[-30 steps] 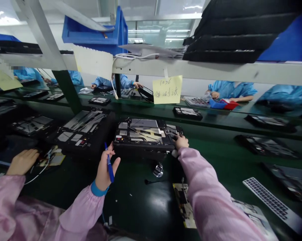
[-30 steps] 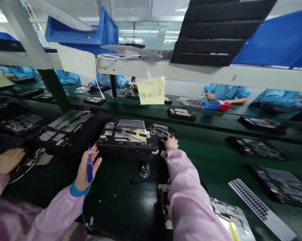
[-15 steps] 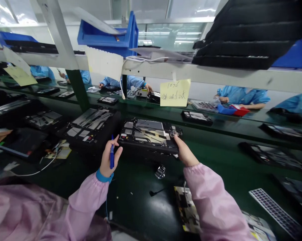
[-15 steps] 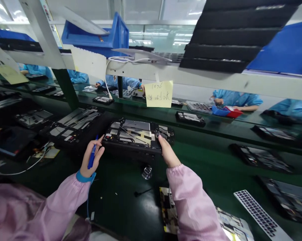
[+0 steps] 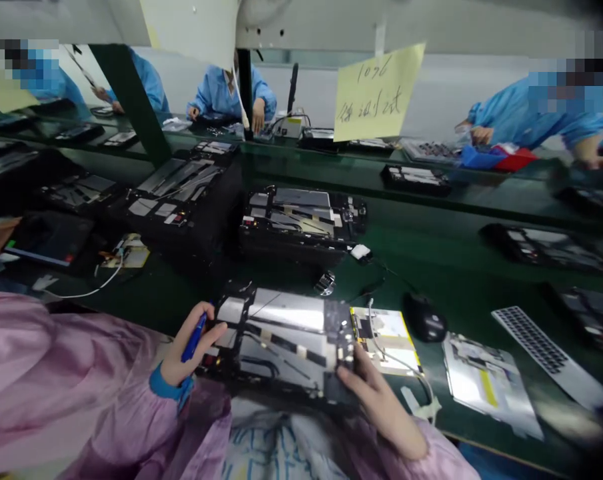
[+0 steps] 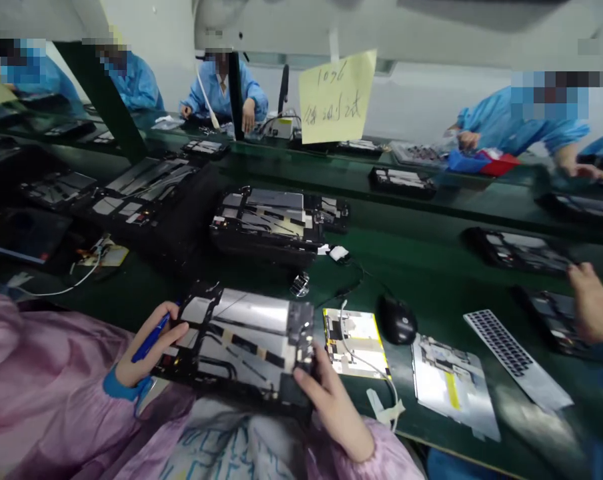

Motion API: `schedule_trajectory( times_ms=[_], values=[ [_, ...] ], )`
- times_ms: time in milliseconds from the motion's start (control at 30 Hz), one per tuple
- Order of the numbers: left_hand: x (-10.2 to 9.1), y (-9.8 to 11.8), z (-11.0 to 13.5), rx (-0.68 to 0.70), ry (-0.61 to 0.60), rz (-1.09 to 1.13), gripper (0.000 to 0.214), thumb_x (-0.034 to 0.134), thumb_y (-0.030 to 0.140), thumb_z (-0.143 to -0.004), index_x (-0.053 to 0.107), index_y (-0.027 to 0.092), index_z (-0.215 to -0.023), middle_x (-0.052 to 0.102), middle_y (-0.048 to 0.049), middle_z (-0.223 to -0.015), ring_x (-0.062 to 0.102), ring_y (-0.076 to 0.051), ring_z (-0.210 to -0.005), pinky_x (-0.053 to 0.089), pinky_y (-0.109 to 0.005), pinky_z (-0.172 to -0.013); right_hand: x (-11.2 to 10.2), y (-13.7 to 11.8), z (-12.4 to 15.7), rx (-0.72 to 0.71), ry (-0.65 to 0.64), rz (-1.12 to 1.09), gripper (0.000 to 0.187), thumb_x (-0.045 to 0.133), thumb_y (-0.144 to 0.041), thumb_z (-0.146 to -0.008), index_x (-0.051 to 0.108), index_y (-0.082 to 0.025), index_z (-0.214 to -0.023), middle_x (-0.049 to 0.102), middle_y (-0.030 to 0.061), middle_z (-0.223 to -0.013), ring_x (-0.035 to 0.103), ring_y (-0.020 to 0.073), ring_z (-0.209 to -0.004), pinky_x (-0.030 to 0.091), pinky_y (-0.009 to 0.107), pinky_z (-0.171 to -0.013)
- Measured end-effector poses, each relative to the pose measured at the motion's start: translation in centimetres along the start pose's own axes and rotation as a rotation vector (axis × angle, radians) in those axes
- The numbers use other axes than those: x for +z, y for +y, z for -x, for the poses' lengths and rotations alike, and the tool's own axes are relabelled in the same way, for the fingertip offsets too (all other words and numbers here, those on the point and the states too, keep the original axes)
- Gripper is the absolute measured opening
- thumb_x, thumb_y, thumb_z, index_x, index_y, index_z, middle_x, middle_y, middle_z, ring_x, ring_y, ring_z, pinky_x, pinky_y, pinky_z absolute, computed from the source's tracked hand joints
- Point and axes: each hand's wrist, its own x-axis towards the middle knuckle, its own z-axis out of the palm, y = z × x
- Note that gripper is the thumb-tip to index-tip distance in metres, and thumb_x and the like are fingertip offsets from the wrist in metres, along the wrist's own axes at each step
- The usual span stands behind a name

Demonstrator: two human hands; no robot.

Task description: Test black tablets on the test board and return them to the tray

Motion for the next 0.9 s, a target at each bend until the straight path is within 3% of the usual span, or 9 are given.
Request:
schedule_trajectory(
  times_ms=[100, 200, 267, 367, 467, 533, 633, 767, 900],
  values=[
    [-1.7, -2.2, 0.7, -0.116, 0.029, -0.051, 0.031, 0.064, 0.040, -0.077, 0.040, 0.021, -0.077, 0.035, 0.0057, -0.063, 0.036, -0.011, -0.055, 0.032, -0.023, -0.052, 1.4, 0.1, -0.6, 0.055, -0.052, 0.088, 0.035, 0.044, -0.041, -0.093, 0.058, -0.025, -0.121, 0.068, 0.0094, -0.111, 0.065, 0.0260, -0.102, 0.057, 0.043, -0.086],
    [-2.6, -3.7, 0.7, -0.145, 0.040, -0.026, 0.032, 0.063, 0.040, -0.077, 0.037, 0.021, -0.077, 0.033, 0.0058, -0.064, 0.033, -0.011, -0.057, 0.029, -0.023, -0.053, 1.4, 0.3, -4.0, 0.028, 0.012, 0.394, 0.035, 0.038, -0.030, -0.093, 0.060, -0.020, -0.117, 0.066, 0.0117, -0.101, 0.065, 0.0243, -0.091, 0.054, 0.041, -0.083],
    [-2.7, -4.3, 0.5, -0.138, 0.043, -0.021, 0.033, 0.063, 0.040, -0.076, 0.037, 0.021, -0.077, 0.033, 0.0057, -0.065, 0.034, -0.011, -0.058, 0.028, -0.023, -0.054, 1.6, 0.8, -6.6, 0.021, -0.033, 0.538, 0.031, 0.042, -0.022, -0.087, 0.064, -0.021, -0.110, 0.065, 0.0097, -0.092, 0.063, 0.0229, -0.083, 0.053, 0.036, -0.078],
    [-2.3, -4.7, 0.3, -0.109, 0.036, -0.032, 0.034, 0.064, 0.040, -0.074, 0.036, 0.021, -0.074, 0.033, 0.0053, -0.065, 0.034, -0.011, -0.058, 0.029, -0.023, -0.055, 2.0, 1.9, -10.1, 0.055, -0.016, 0.581, 0.022, 0.045, -0.019, -0.084, 0.067, -0.019, -0.091, 0.065, 0.0101, -0.081, 0.062, 0.0231, -0.079, 0.050, 0.035, -0.077],
    [-1.4, -4.6, 0.1, -0.099, 0.020, -0.039, 0.033, 0.063, 0.040, -0.075, 0.036, 0.021, -0.073, 0.033, 0.0054, -0.065, 0.033, -0.011, -0.057, 0.029, -0.023, -0.055, 1.9, 2.3, -12.0, 0.062, 0.031, 0.563, 0.024, 0.042, -0.020, -0.086, 0.066, -0.016, -0.091, 0.067, 0.0132, -0.087, 0.063, 0.0252, -0.085, 0.050, 0.038, -0.082],
    [-0.6, -4.4, -0.1, -0.067, 0.019, -0.050, 0.031, 0.063, 0.039, -0.075, 0.037, 0.021, -0.074, 0.034, 0.0053, -0.066, 0.035, -0.011, -0.057, 0.031, -0.023, -0.055, 1.7, 1.7, -11.9, 0.026, 0.042, 0.525, 0.028, 0.040, -0.024, -0.088, 0.065, -0.016, -0.100, 0.067, 0.0131, -0.100, 0.062, 0.0257, -0.096, 0.048, 0.040, -0.089],
    [0.9, -4.2, -0.8, -0.002, -0.014, -0.099, 0.031, 0.062, 0.038, -0.075, 0.036, 0.021, -0.072, 0.042, 0.0043, -0.068, 0.041, -0.012, -0.060, 0.036, -0.024, -0.059, 2.6, -0.1, -9.5, -0.050, 0.034, 0.487, 0.034, 0.044, -0.037, -0.090, 0.061, -0.019, -0.113, 0.063, 0.0122, -0.115, 0.057, 0.0279, -0.110, 0.044, 0.046, -0.098],
    [2.2, -4.4, -1.7, 0.017, -0.069, -0.202, 0.030, 0.061, 0.034, -0.074, 0.034, 0.021, -0.070, 0.064, -0.0046, -0.093, 0.058, -0.019, -0.084, 0.044, -0.030, -0.076, 5.5, -1.8, -4.9, -0.054, 0.080, 0.608, 0.068, 0.064, -0.058, -0.075, 0.049, -0.024, -0.132, 0.042, 0.0162, -0.141, 0.034, 0.0425, -0.132, 0.033, 0.066, -0.101],
    [2.5, -4.5, -2.1, 0.033, -0.046, -0.288, 0.023, 0.058, 0.030, -0.076, 0.037, 0.021, -0.071, 0.065, -0.0128, -0.111, 0.061, -0.024, -0.100, 0.044, -0.038, -0.086, 6.8, -1.4, -3.5, -0.040, 0.074, 0.597, 0.047, 0.055, -0.043, -0.086, 0.052, -0.025, -0.129, 0.034, 0.0158, -0.147, 0.026, 0.0392, -0.138, 0.037, 0.061, -0.101]
  ],
)
